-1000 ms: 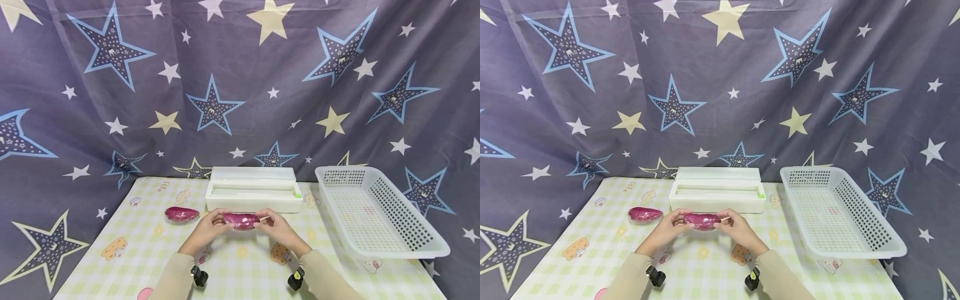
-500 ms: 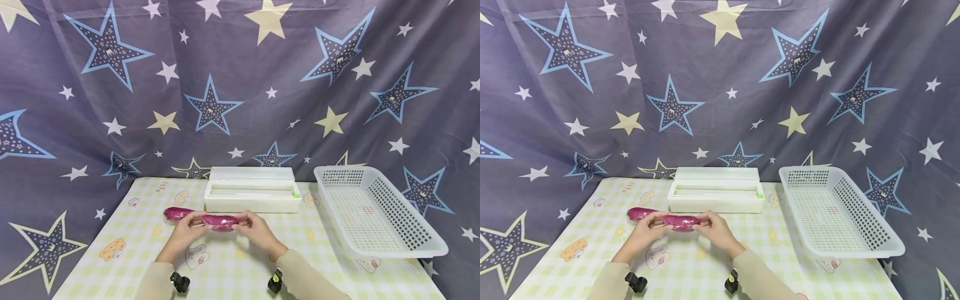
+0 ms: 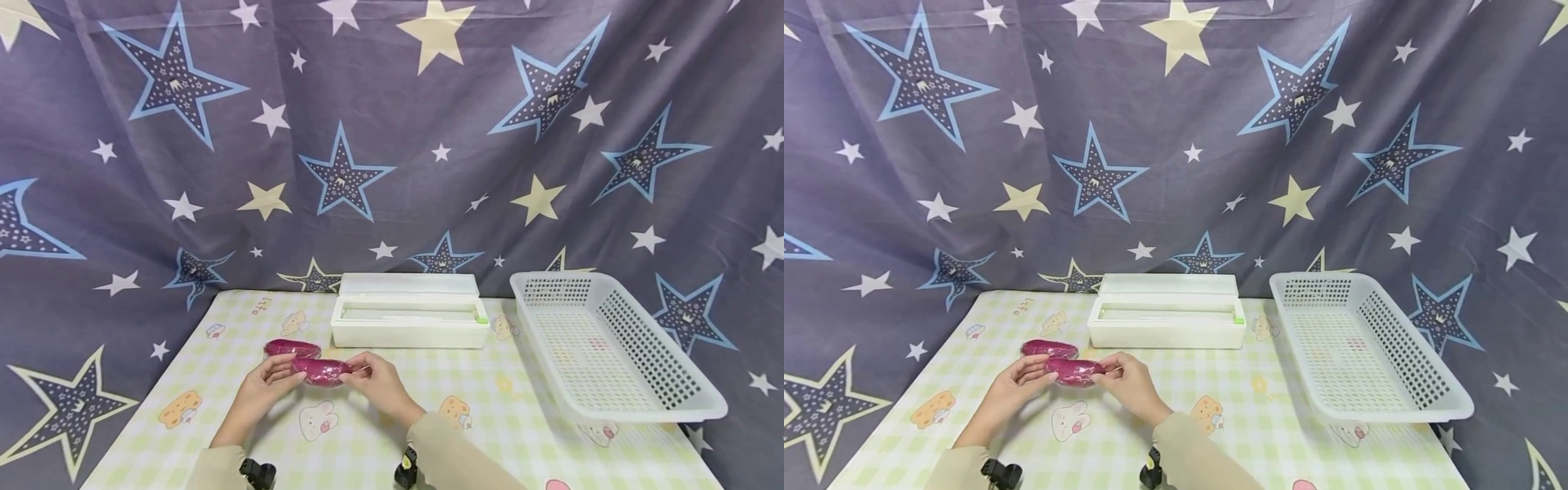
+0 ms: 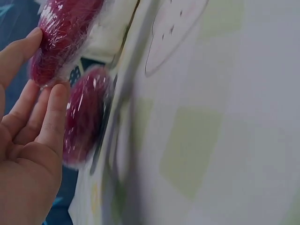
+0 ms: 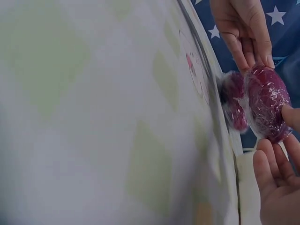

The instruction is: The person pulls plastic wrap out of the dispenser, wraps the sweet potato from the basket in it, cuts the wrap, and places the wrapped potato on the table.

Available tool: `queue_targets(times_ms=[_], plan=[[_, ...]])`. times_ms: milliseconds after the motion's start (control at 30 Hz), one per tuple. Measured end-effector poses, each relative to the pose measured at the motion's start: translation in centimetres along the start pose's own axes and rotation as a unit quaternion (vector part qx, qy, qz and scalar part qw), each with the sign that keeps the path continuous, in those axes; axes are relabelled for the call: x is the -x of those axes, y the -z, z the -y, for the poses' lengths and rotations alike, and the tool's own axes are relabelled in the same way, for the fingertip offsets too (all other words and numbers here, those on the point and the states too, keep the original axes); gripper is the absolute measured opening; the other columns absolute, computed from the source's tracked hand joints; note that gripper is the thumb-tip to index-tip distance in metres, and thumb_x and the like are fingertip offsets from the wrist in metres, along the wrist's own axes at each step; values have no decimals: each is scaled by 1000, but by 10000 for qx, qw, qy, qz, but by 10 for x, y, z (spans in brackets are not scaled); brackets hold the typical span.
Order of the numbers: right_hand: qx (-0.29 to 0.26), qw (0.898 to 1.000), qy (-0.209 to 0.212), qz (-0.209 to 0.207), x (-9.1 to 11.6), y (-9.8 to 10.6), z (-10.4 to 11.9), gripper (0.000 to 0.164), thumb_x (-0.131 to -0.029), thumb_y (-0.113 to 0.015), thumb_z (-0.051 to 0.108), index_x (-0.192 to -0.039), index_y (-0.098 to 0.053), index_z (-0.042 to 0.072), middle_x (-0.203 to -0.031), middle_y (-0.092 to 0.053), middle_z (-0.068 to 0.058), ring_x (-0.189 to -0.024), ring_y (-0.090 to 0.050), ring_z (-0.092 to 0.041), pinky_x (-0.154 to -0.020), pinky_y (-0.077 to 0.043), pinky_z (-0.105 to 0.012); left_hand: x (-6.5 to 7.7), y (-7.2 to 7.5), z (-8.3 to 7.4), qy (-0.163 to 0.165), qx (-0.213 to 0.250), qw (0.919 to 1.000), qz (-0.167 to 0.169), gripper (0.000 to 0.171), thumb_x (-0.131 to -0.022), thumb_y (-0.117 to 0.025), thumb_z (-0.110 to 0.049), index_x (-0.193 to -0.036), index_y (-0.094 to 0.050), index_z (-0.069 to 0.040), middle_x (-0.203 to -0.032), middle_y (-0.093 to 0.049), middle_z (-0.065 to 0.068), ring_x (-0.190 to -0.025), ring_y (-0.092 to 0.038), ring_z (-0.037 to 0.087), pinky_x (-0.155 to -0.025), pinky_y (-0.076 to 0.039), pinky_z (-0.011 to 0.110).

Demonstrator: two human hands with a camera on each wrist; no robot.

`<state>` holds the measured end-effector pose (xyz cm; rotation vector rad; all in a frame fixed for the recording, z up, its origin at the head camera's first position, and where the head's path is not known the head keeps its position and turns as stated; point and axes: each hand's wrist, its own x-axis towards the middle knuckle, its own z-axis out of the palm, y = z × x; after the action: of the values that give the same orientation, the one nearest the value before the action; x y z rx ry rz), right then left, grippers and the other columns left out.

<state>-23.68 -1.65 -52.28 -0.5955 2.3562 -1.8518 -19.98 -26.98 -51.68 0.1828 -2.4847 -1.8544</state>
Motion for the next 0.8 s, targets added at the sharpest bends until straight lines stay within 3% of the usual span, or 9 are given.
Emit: queue_targets(times_ms=[167, 333, 500, 800], plan=[[-78, 9998, -69, 177, -2, -16, 3, 27, -91, -76, 20, -115, -71, 8, -93, -70, 3, -82, -65, -11, -72, -55, -22, 4, 16, 1, 192, -68, 9997, -104, 72, -87, -78, -43, -145, -50, -10, -142, -51, 14, -129, -50, 26, -91, -47, 18], [2, 9982, -27, 593, -1, -26, 12, 34, -98, -67, 24, -127, -66, 6, -107, -70, -2, -92, -66, -7, -81, -55, -22, 6, 28, 8, 483, 43, 9985, -240, 77, -88, -75, -48, -149, -46, -10, -144, -49, 13, -127, -49, 19, -89, -49, 16], [56, 9969, 69, 783, -2, -36, 18, 32, -100, -63, 22, -129, -65, 8, -115, -69, -2, -98, -66, -7, -86, -53, -21, 7, 39, 12, 666, -26, 9974, -275, 84, -87, -73, -53, -152, -41, -10, -148, -44, 13, -132, -45, 23, -88, -46, 11], [168, 9920, -184, 1241, -4, -53, 22, 39, -101, -60, 24, -138, -60, 10, -133, -63, 2, -109, -63, -5, -88, -52, -19, 5, 52, 17, 654, -494, 9961, -320, 84, -94, -65, -54, -155, -34, -5, -153, -42, 18, -132, -46, 21, -87, -42, 7]])
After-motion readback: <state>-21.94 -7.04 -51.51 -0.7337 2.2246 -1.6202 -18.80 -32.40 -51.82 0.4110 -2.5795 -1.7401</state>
